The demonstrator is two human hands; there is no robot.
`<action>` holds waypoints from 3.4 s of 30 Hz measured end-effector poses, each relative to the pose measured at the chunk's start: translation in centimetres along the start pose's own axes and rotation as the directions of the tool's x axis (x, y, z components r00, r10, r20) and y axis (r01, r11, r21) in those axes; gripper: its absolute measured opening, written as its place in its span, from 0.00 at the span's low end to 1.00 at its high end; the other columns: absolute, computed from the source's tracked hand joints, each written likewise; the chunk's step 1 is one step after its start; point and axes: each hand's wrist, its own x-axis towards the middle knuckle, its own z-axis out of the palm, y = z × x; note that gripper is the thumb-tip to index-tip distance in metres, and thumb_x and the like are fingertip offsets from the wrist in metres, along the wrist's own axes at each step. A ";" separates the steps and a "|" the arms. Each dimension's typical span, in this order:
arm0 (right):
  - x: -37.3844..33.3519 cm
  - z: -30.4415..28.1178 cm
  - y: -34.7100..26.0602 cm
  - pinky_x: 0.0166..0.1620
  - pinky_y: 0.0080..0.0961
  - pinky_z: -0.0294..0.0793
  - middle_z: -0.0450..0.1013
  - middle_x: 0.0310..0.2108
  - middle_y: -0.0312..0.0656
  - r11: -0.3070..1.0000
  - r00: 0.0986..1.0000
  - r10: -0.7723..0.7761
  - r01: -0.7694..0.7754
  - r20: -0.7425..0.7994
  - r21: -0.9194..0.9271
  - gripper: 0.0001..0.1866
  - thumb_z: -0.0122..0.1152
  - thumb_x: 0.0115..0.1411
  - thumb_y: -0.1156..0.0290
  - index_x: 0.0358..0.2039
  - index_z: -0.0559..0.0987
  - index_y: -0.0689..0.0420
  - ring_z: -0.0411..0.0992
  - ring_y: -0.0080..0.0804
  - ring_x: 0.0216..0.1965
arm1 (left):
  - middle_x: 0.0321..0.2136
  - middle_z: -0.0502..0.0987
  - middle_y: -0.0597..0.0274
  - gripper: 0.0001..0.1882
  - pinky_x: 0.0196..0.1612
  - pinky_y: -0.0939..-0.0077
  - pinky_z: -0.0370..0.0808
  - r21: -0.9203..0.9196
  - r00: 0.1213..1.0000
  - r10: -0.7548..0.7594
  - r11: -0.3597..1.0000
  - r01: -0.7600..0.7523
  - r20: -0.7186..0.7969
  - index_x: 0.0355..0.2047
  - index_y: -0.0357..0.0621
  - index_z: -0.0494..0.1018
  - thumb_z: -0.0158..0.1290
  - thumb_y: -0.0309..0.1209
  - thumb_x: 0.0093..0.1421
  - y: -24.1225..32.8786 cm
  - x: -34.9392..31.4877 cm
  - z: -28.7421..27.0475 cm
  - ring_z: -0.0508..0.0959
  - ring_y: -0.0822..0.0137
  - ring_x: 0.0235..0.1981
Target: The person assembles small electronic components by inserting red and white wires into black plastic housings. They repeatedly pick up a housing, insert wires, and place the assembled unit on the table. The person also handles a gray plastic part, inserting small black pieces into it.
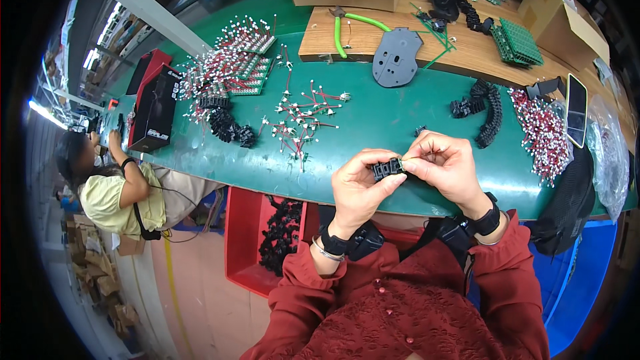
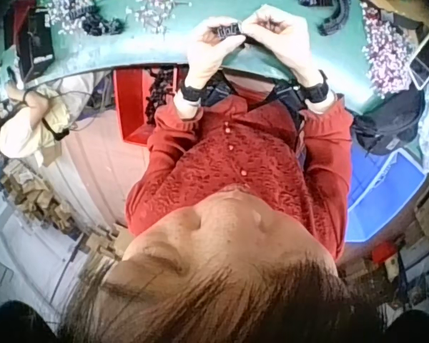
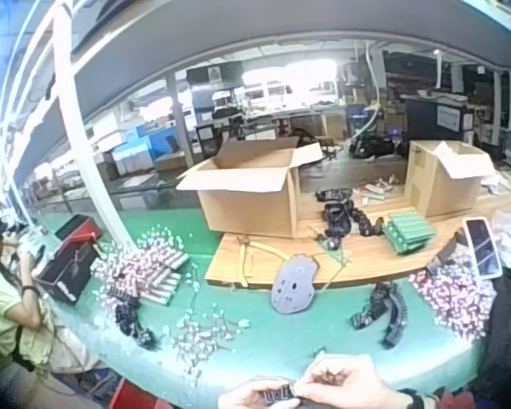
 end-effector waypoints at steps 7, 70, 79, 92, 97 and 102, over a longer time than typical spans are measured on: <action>0.1 0.1 -0.7 0.28 0.14 0.68 0.70 0.25 0.38 0.997 1.000 0.005 -0.004 0.017 -0.071 0.02 0.59 0.51 0.82 0.24 0.75 0.65 0.67 0.17 0.26 | 0.35 0.74 0.56 0.16 0.42 0.76 0.72 0.072 0.999 0.035 0.997 -0.033 -0.033 0.37 0.34 0.71 0.58 0.14 0.45 -0.1 0.0 0.3 0.74 0.69 0.38; 1.6 4.1 -4.3 0.22 0.15 0.65 0.72 0.23 0.39 0.684 0.929 -0.317 0.364 0.192 -0.632 0.07 0.64 0.44 0.82 0.26 0.79 0.62 0.68 0.21 0.22 | 0.38 0.73 0.52 0.18 0.49 0.69 0.70 -0.427 0.996 0.039 0.902 -0.072 -0.084 0.37 0.38 0.70 0.56 0.12 0.44 -0.2 0.1 -1.1 0.73 0.61 0.43; 1.4 4.2 -4.7 0.22 0.16 0.67 0.71 0.24 0.40 0.650 0.936 -0.268 0.351 0.229 -0.674 0.07 0.62 0.43 0.83 0.26 0.77 0.63 0.69 0.22 0.22 | 0.38 0.73 0.52 0.18 0.48 0.70 0.70 -0.306 0.988 0.123 0.941 -0.147 -0.098 0.37 0.36 0.70 0.56 0.12 0.45 -0.3 -0.1 -0.9 0.74 0.61 0.43; 4.0 3.8 -6.5 0.22 0.13 0.62 0.70 0.22 0.34 0.831 0.985 -0.069 0.144 0.158 -0.537 0.03 0.61 0.48 0.79 0.25 0.77 0.61 0.66 0.15 0.22 | 0.37 0.73 0.56 0.17 0.45 0.78 0.71 -0.383 0.982 0.006 0.920 -0.079 -0.188 0.41 0.33 0.68 0.55 0.14 0.50 -0.5 -0.1 -0.4 0.73 0.71 0.39; 12.2 3.2 -6.1 0.26 0.14 0.67 0.73 0.19 0.33 0.700 0.990 -0.133 0.062 -0.044 -0.712 0.07 0.61 0.45 0.72 0.24 0.78 0.63 0.67 0.14 0.21 | 0.38 0.73 0.55 0.16 0.46 0.75 0.71 -0.243 0.985 -0.001 0.969 -0.042 -0.174 0.40 0.34 0.68 0.55 0.14 0.49 -0.1 0.3 -0.3 0.74 0.68 0.40; 18.6 1.8 -1.8 0.29 0.23 0.69 0.75 0.21 0.42 0.376 0.992 -0.086 -0.049 -0.088 -0.925 0.10 0.61 0.44 0.69 0.26 0.79 0.61 0.72 0.26 0.23 | 0.33 0.73 0.64 0.14 0.34 0.84 0.69 0.015 0.992 0.099 0.995 -0.098 -0.082 0.37 0.38 0.73 0.57 0.18 0.48 -0.3 -0.1 0.1 0.72 0.77 0.32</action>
